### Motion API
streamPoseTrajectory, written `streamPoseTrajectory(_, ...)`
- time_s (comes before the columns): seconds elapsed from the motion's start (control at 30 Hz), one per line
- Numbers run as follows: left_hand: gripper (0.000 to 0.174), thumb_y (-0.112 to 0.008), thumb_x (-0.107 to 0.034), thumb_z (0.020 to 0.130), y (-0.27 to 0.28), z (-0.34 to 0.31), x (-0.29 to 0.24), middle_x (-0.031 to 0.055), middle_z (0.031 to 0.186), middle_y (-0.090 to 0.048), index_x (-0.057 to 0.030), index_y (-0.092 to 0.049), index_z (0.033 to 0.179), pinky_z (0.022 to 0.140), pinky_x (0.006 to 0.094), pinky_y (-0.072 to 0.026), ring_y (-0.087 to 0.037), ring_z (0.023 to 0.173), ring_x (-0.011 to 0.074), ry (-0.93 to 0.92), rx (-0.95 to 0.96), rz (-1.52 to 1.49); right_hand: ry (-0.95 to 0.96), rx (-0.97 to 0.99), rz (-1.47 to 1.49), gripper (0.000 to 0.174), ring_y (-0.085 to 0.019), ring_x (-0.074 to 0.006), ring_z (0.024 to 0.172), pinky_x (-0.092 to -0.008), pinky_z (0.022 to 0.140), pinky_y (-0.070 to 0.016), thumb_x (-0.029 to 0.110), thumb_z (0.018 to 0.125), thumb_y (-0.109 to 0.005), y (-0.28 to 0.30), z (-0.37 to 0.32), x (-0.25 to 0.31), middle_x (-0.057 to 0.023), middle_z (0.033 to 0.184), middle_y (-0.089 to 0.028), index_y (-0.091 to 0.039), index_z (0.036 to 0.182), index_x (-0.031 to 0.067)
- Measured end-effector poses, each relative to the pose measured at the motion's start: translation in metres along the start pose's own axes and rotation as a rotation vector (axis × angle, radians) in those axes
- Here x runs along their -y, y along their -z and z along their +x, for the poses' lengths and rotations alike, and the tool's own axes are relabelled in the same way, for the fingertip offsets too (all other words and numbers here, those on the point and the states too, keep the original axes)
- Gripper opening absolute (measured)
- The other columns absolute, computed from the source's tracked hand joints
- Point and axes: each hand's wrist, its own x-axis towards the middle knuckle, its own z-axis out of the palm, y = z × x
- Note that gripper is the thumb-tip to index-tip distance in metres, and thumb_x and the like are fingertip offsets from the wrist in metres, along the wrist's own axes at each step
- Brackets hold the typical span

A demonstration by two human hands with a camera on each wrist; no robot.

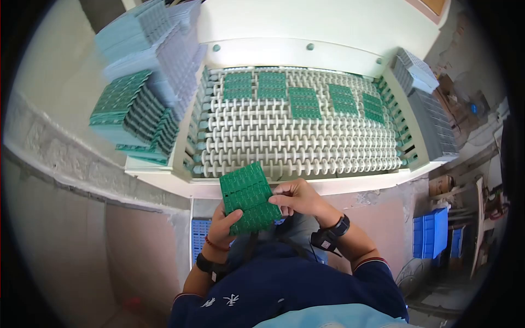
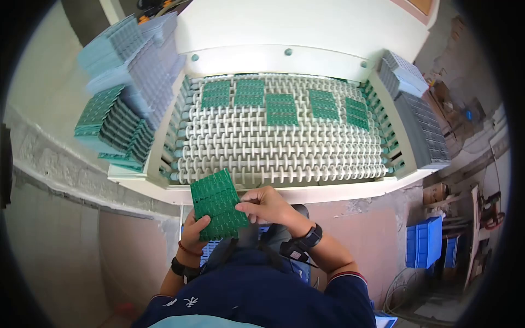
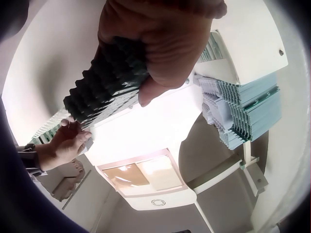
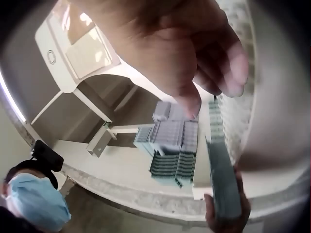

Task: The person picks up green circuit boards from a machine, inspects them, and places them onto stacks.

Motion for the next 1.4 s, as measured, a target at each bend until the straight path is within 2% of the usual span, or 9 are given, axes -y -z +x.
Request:
streamPoseTrajectory(0.1, 0.052, -0.06, -0.008, 0.082, 0.01, -0.012, -0.005, 0.015, 0.12, -0.052, 0.0035, -0.037, 0.127, 0.089, 0.0371, -0.0465, -0.054, 0.107, 0.0241, -0.039, -0.05, 0.01, -0.038, 0.046, 0.066, 0.017, -0.049, -0.0026, 0.045, -0.0176, 0.037, -0.0359, 0.018, 0.085, -0.063, -0.016, 0.011, -0.003, 0.0003, 0.055, -0.054, -0.064, 0.084, 0.0015)
streamPoseTrajectory(0.37, 0.056, -0.051, -0.024, 0.083, 0.038, -0.049, -0.016, 0.0208, 0.122, -0.049, 0.006, -0.035, 0.128, 0.092, 0.0411, -0.0441, -0.054, 0.109, 0.0304, -0.054, -0.161, -0.128, 0.069, -0.216, 0.125, 0.025, -0.056, -0.0074, 0.044, -0.0189, 0.037, -0.0433, 0.021, 0.087, -0.061, -0.029, 0.06, 0.02, -0.0026, 0.057, -0.058, -0.063, 0.077, -0.0011)
streamPoseTrajectory(0.47, 0.056, -0.052, -0.021, 0.081, 0.04, -0.059, -0.016, 0.0209, 0.12, -0.051, 0.0068, -0.036, 0.127, 0.092, 0.0408, -0.0439, -0.054, 0.108, 0.0306, -0.029, -0.126, -0.169, 0.122, -0.376, -0.208, 0.026, -0.054, -0.0087, 0.04, -0.0208, 0.036, -0.0421, 0.018, 0.087, -0.059, -0.031, 0.073, 0.024, -0.0048, 0.053, -0.057, -0.063, 0.072, -0.0031)
streamPoseTrajectory(0.73, 0.046, -0.051, -0.013, 0.085, 0.047, -0.063, -0.01, 0.0183, 0.117, -0.053, 0.0064, -0.04, 0.125, 0.088, 0.0372, -0.0463, -0.056, 0.103, 0.0275, 0.021, -0.154, -0.113, -0.023, -0.62, -0.313, 0.024, -0.059, -0.0115, 0.047, -0.0249, 0.042, -0.0452, 0.021, 0.084, -0.063, 0.022, 0.025, 0.011, -0.0073, 0.058, -0.061, -0.067, 0.086, -0.0023)
streamPoseTrajectory(0.8, 0.045, -0.051, -0.013, 0.085, 0.039, -0.052, -0.012, 0.0173, 0.117, -0.053, 0.0057, -0.04, 0.125, 0.087, 0.0364, -0.0465, -0.056, 0.103, 0.0262, 0.034, -0.138, -0.068, 0.241, -0.867, -0.732, 0.027, -0.06, -0.0128, 0.054, -0.026, 0.05, -0.0472, 0.024, 0.081, -0.068, 0.024, 0.011, 0.006, -0.0073, 0.062, -0.063, -0.067, 0.09, -0.0015)
streamPoseTrajectory(0.9, 0.044, -0.052, -0.012, 0.086, 0.026, -0.029, -0.01, 0.0155, 0.117, -0.053, 0.0042, -0.039, 0.126, 0.087, 0.0353, -0.0467, -0.056, 0.103, 0.0243, 0.025, -0.102, -0.002, 0.238, -0.731, -0.469, 0.031, -0.061, -0.0145, 0.06, -0.0264, 0.056, -0.048, 0.026, 0.078, -0.071, 0.014, -0.003, 0.005, -0.0065, 0.067, -0.064, -0.066, 0.092, -0.0013)
streamPoseTrajectory(1.03, 0.041, -0.047, -0.009, 0.088, -0.003, 0.0, -0.006, 0.0159, 0.119, -0.053, 0.0046, -0.039, 0.126, 0.088, 0.0362, -0.0465, -0.055, 0.105, 0.024, -0.027, -0.077, 0.061, -0.019, -0.156, 0.027, 0.023, -0.056, -0.0075, 0.052, -0.0202, 0.047, -0.0452, 0.02, 0.08, -0.07, -0.02, -0.012, 0.002, -0.0022, 0.063, -0.06, -0.064, 0.085, -0.0013)
streamPoseTrajectory(1.23, 0.045, -0.047, -0.009, 0.089, -0.005, 0.009, 0.002, 0.0161, 0.123, -0.049, 0.0028, -0.035, 0.13, 0.09, 0.0384, -0.046, -0.053, 0.108, 0.0254, -0.016, -0.07, -0.017, 0.149, -0.464, 0.125, 0.021, -0.052, -0.0059, 0.045, -0.0194, 0.039, -0.042, 0.018, 0.083, -0.066, 0.037, -0.015, 0.002, -0.0011, 0.057, -0.056, -0.063, 0.077, -0.0021)
streamPoseTrajectory(1.4, 0.045, -0.045, -0.008, 0.088, -0.004, 0.007, -0.004, 0.0185, 0.122, -0.049, 0.0045, -0.035, 0.129, 0.09, 0.0401, -0.0459, -0.053, 0.108, 0.0286, 0.077, -0.04, -0.236, 0.043, -0.748, -0.202, 0.019, -0.051, -0.0063, 0.044, -0.0203, 0.038, -0.0424, 0.016, 0.083, -0.065, 0.114, -0.017, 0.014, -0.0027, 0.056, -0.056, -0.064, 0.076, -0.0022)
